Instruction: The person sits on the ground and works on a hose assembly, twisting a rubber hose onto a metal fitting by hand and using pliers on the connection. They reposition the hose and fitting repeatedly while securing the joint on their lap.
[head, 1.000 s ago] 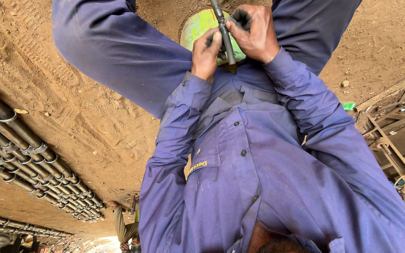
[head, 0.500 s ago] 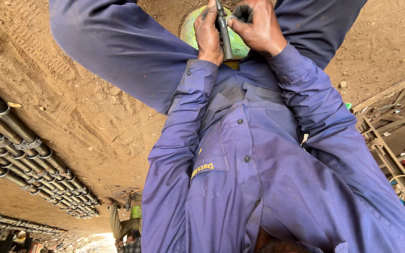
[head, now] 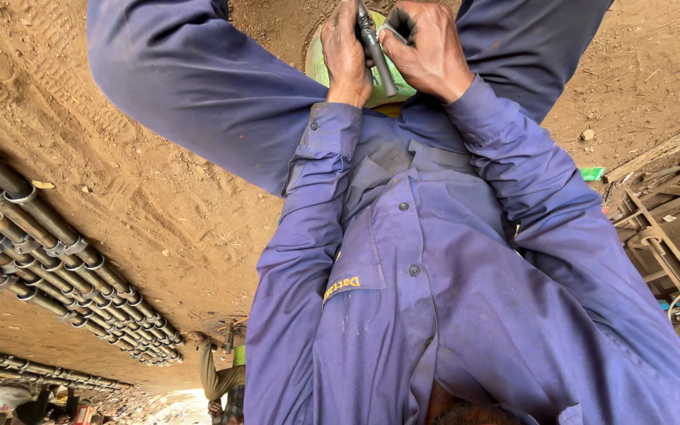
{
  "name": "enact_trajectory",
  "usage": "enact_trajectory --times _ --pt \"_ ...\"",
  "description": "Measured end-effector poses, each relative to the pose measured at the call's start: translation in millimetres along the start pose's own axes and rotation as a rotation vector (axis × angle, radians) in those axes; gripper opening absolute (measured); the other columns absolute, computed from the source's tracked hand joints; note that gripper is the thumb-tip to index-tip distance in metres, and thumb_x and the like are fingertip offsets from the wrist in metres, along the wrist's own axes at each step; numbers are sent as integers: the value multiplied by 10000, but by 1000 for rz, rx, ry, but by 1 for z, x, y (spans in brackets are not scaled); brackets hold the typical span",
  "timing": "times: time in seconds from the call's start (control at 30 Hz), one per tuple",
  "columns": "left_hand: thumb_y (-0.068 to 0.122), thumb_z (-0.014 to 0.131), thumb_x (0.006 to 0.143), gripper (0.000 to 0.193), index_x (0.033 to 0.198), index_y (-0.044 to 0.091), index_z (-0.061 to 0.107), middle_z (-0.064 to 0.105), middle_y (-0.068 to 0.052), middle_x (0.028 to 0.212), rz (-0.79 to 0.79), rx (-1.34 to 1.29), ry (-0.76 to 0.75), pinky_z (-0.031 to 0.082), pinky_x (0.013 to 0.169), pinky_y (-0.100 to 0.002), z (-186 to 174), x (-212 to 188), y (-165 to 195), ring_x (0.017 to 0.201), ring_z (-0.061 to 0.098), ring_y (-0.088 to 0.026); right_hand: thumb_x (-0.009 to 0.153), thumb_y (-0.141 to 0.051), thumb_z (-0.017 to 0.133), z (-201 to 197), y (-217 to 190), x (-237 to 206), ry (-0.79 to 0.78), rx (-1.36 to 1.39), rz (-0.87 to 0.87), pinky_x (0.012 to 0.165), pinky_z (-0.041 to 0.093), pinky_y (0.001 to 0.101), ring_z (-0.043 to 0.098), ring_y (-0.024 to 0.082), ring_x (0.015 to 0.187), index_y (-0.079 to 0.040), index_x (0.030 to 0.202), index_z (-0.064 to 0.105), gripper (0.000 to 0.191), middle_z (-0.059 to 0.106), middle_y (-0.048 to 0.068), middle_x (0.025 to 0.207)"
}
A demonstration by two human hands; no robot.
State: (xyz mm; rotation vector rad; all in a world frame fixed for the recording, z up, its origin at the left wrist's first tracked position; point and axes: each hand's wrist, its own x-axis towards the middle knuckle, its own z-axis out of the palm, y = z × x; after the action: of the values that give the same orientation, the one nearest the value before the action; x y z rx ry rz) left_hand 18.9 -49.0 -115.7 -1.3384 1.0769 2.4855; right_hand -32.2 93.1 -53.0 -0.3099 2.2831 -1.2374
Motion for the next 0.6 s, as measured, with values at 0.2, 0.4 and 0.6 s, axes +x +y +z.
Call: enact_trajectory --times 0.2,0.4,0.6 --pt "353 541 1089 364 876 61 586 502 19 677 -4 96 -99 308 402 -255 -7 -2 1 492 426 -72 997 -135 749 -10 -9 0 41 101 136 649 478 386 631 249 674 3 925 700 164 640 133 745" --pt "328 554 1082 339 856 75 563 488 18 645 0 156 -142 313 405 -252 -8 -4 4 482 425 -67 968 -103 766 -5 -2 -1 50 -13 -18 712 476 411 626 281 749 -5 943 706 117 661 138 824" --pt "325 572 1081 343 851 71 564 496 14 650 1 184 -148 322 421 -250 -8 -5 2 494 430 -65 940 -99 799 -7 2 -3 43 7 0 704 483 408 636 287 755 -8 939 703 132 663 129 837"
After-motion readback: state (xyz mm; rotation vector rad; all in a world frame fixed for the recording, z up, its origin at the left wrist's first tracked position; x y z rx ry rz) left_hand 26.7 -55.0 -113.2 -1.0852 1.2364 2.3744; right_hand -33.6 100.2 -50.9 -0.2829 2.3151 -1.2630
